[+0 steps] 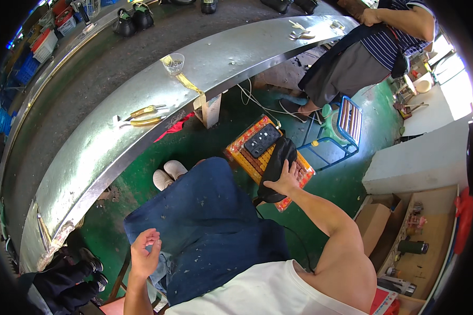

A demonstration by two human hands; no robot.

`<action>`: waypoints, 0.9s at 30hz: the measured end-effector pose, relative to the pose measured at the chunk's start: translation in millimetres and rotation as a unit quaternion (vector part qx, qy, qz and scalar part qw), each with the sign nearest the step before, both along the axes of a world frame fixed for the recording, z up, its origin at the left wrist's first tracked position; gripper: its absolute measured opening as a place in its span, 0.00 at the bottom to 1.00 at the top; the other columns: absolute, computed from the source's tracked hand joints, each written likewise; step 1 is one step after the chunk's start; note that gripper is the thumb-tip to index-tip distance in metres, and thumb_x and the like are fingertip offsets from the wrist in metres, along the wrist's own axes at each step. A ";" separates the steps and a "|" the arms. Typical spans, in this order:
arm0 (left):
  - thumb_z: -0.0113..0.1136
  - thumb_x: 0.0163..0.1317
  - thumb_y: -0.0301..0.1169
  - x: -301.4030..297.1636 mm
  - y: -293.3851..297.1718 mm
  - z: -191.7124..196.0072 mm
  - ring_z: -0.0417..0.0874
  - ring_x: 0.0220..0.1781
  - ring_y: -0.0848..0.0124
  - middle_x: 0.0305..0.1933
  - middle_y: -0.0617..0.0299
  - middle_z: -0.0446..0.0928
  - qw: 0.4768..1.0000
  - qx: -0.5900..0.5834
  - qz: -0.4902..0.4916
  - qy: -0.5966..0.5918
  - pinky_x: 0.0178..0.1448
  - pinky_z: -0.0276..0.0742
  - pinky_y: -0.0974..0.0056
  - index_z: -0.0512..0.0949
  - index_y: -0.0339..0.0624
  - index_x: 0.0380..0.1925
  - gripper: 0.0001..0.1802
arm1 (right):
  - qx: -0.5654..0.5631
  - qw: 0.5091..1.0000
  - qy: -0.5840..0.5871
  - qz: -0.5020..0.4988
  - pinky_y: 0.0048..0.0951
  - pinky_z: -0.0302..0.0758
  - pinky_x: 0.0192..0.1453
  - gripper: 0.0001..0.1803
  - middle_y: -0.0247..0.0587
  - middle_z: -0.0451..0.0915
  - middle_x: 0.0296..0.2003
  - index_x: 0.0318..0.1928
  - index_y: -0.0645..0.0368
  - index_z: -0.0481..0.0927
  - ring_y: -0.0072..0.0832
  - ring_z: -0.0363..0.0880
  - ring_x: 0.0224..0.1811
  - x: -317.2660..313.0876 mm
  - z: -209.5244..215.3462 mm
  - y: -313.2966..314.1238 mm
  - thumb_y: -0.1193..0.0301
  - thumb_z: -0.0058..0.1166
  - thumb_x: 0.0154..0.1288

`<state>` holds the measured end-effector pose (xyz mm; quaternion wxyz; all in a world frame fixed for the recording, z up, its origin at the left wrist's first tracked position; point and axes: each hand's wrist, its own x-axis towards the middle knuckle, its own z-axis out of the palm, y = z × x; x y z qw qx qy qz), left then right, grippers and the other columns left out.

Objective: Trimming or pulling excess material from shoe soles using pliers on a production line.

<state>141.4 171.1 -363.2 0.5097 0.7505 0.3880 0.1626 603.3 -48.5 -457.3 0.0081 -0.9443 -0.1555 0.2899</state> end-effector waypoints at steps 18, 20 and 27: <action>0.63 0.63 0.18 2.3 -21.1 -5.4 0.86 0.49 0.67 0.47 0.51 0.84 0.999 -0.053 -0.005 -0.005 0.54 0.82 0.64 0.78 0.32 0.55 0.19 | 0.021 0.999 -0.022 0.035 0.53 0.48 0.83 0.72 0.58 0.42 0.81 0.81 0.59 0.41 0.60 0.39 0.83 21.7 5.4 -18.8 0.36 0.70 0.49; 0.60 0.65 0.18 7.5 -23.9 12.2 0.85 0.50 0.69 0.50 0.53 0.84 0.999 -0.034 -0.028 -0.020 0.56 0.81 0.64 0.77 0.33 0.56 0.19 | 0.027 0.997 -0.048 0.046 0.55 0.47 0.83 0.71 0.58 0.42 0.81 0.81 0.60 0.42 0.60 0.37 0.83 14.2 12.6 -19.0 0.36 0.69 0.50; 0.66 0.56 0.19 34.8 -23.6 108.8 0.87 0.50 0.58 0.48 0.47 0.85 0.985 0.043 -0.105 -0.133 0.55 0.82 0.59 0.78 0.31 0.54 0.23 | 0.061 0.890 -0.126 0.435 0.63 0.46 0.80 0.52 0.59 0.52 0.77 0.74 0.64 0.61 0.57 0.41 0.82 -21.8 23.4 -19.7 0.45 0.65 0.60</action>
